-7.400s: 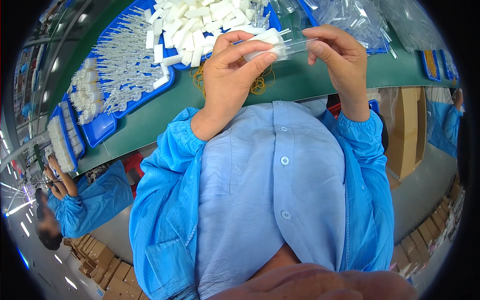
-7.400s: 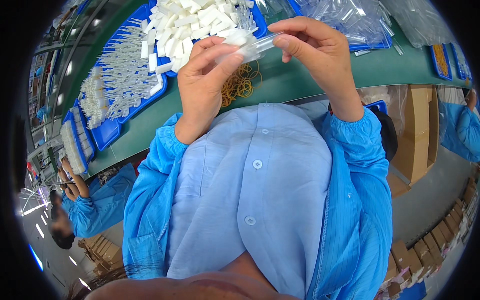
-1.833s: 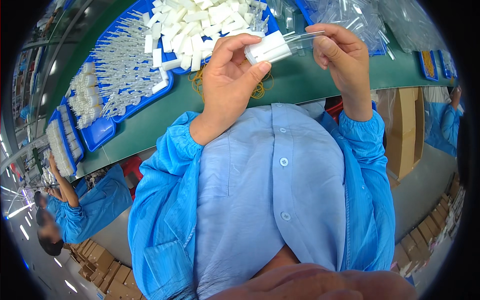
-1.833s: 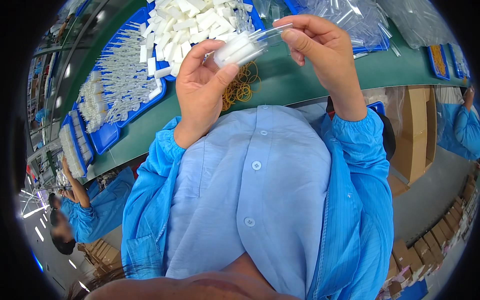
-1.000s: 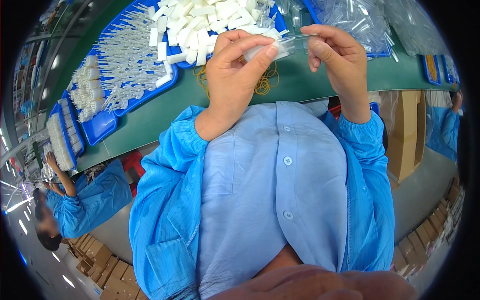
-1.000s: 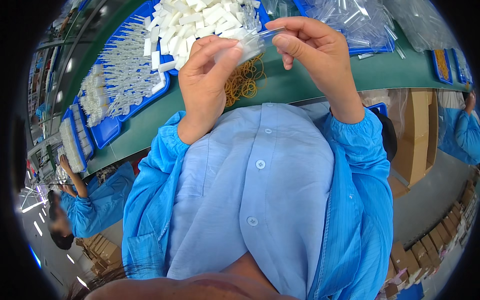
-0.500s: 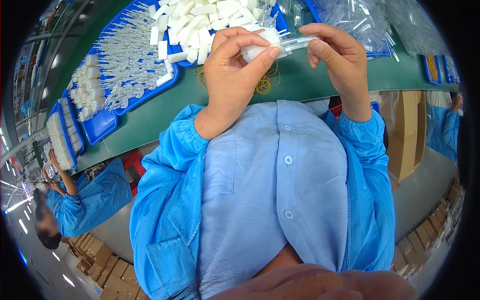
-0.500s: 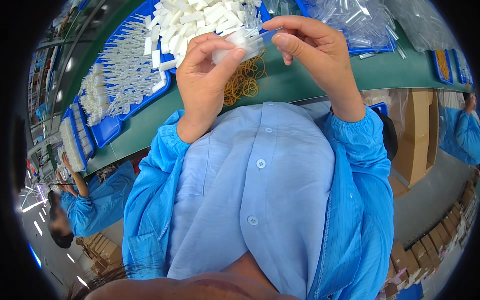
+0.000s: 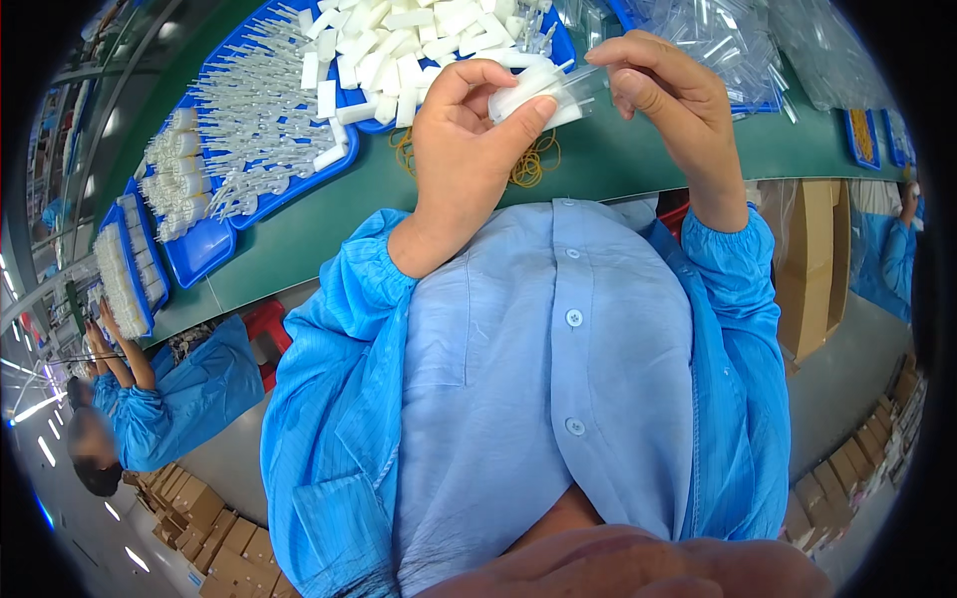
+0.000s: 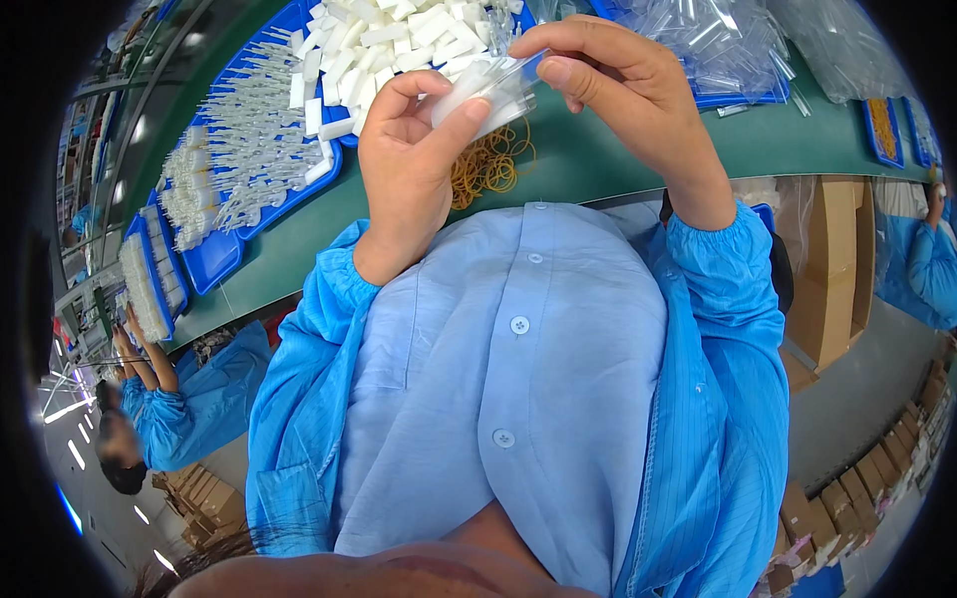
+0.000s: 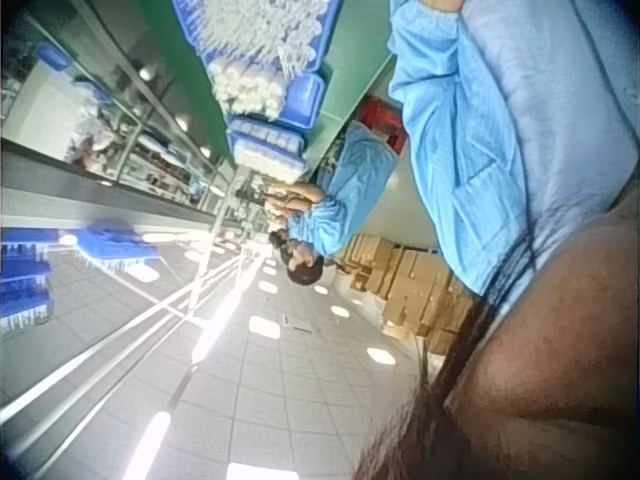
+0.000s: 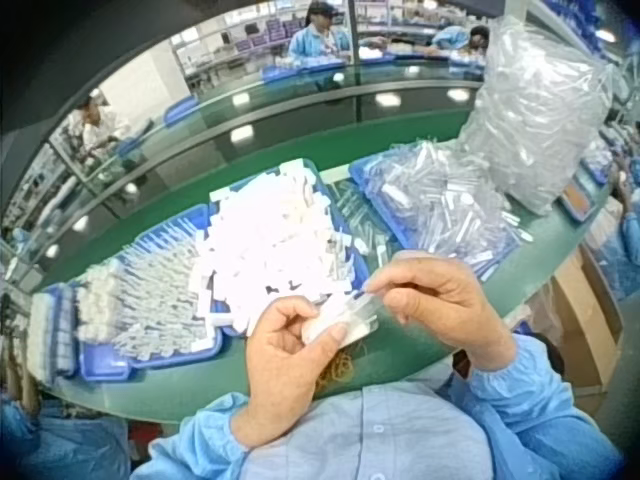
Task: The person assembles medical supplies by inserting white foam pieces into clear plastic tubes. They then bundle the tubes together and secure them with a rubber band. The person repeats this process multiple times, handling the foam pieces and tubes by hand.
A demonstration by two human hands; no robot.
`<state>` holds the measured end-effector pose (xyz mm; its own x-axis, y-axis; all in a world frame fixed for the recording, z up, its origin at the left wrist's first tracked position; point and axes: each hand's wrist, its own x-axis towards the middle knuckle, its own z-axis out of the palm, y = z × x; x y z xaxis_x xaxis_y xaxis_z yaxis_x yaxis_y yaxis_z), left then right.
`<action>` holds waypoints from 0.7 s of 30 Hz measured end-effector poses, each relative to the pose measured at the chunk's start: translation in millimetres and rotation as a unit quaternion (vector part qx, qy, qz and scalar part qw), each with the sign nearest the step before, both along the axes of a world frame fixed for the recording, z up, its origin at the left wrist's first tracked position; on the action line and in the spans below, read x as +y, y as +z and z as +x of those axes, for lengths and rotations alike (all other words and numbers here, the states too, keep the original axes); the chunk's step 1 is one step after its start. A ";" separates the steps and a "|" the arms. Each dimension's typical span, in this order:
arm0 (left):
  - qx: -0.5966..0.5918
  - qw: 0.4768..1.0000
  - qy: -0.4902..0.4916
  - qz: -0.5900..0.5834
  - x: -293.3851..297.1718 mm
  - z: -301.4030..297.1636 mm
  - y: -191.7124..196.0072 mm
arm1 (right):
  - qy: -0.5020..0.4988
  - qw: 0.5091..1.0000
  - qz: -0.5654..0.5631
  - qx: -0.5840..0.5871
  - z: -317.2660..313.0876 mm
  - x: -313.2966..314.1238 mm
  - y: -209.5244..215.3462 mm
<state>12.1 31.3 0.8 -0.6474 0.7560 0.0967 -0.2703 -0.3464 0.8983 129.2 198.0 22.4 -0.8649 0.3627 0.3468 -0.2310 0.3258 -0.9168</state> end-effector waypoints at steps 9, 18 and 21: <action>0.003 1.000 0.007 0.013 1.8 0.8 -2.8 | -0.019 0.981 -0.192 -0.035 2.3 -6.7 -6.9; 0.034 0.999 0.012 0.018 3.2 2.5 -2.6 | -0.017 0.993 -0.102 -0.050 3.9 2.7 -0.3; 0.010 1.000 -0.005 0.007 1.7 0.8 0.2 | 0.003 1.000 0.015 0.003 3.6 9.3 -5.3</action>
<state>12.9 33.0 1.0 -0.6372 0.7613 0.1203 -0.2555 -0.3560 0.8989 132.7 207.2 17.1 -0.8651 0.3474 0.3618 -0.2375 0.3518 -0.9055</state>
